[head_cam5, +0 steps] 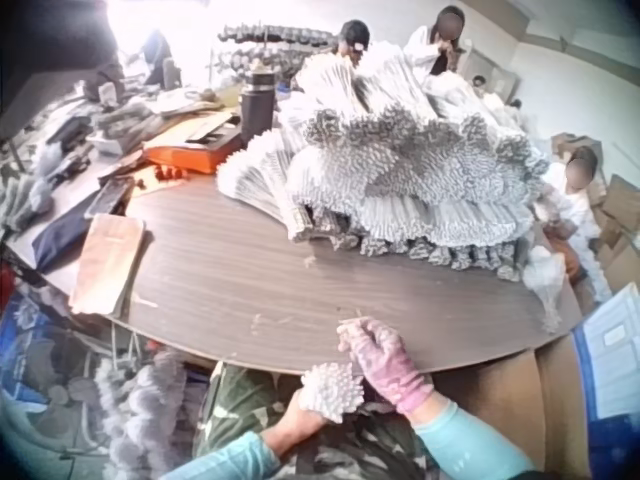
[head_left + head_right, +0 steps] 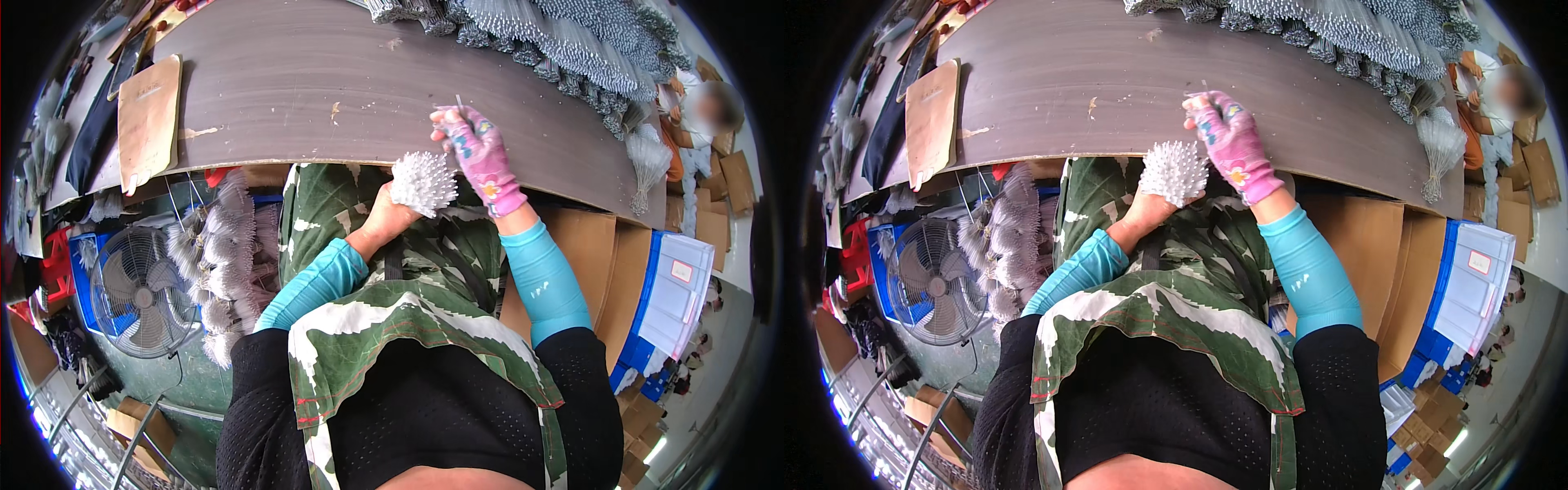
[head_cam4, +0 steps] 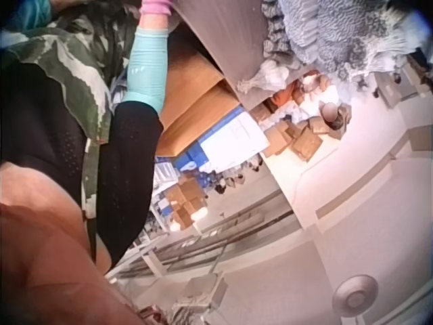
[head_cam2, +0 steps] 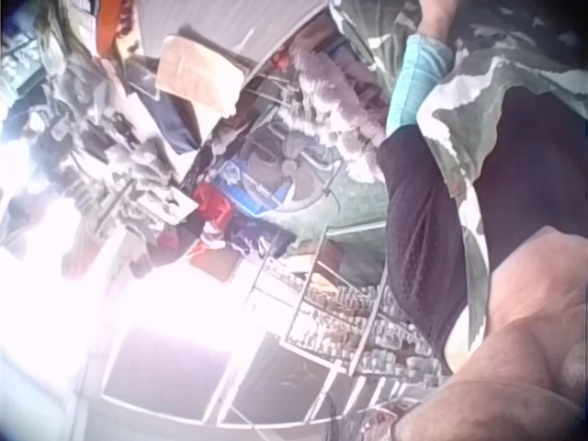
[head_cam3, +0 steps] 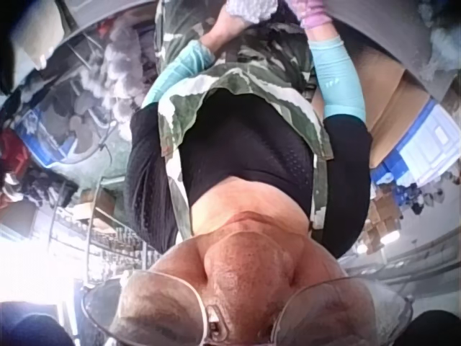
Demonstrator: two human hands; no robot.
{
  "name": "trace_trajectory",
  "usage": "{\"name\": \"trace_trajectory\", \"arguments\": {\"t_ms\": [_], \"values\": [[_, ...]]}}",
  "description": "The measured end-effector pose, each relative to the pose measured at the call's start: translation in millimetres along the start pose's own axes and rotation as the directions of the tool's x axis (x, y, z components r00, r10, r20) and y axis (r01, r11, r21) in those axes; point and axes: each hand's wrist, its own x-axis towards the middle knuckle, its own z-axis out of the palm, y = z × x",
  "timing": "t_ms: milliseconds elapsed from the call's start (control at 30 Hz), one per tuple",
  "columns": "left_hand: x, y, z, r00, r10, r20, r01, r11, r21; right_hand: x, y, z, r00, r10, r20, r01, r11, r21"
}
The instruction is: Assembling wire-core brushes by threading metal rods through white bristle bundles and securing them.
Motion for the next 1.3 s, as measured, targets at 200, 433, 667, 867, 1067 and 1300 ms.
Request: {"name": "trace_trajectory", "arguments": {"t_ms": [200,433,667,867,1067,1300], "values": [[0.8,3.5,0.1,0.998,0.055,0.007,-0.055,0.988,0.146,-23.1,-31.5,5.6,0.978,-0.183,-0.096,0.153,0.954,-0.257],[3.5,25.1,4.2,0.923,0.274,-0.268,-0.247,0.960,0.132,-31.1,-5.1,20.9,0.942,-0.335,-0.025,0.235,0.709,-0.665],[6.7,34.6,-16.9,0.998,0.054,0.038,-0.048,0.989,-0.142,-35.1,-13.9,13.1,0.994,-0.111,-0.021,0.108,0.988,-0.106],[6.5,18.4,-13.5,0.999,0.046,0.027,-0.039,0.973,-0.226,-53.1,-34.2,-16.1,0.978,0.193,-0.079,-0.177,0.969,0.171],[9.0,29.5,-16.3,0.994,0.103,0.043,-0.102,0.994,-0.029,-70.3,-27.9,-22.7,0.992,0.080,0.096,-0.086,0.994,0.060],[6.8,21.6,-17.2,0.992,0.121,0.034,-0.120,0.993,-0.019,-69.7,-26.1,-23.0,0.987,0.152,0.050,-0.155,0.987,0.052]]}}
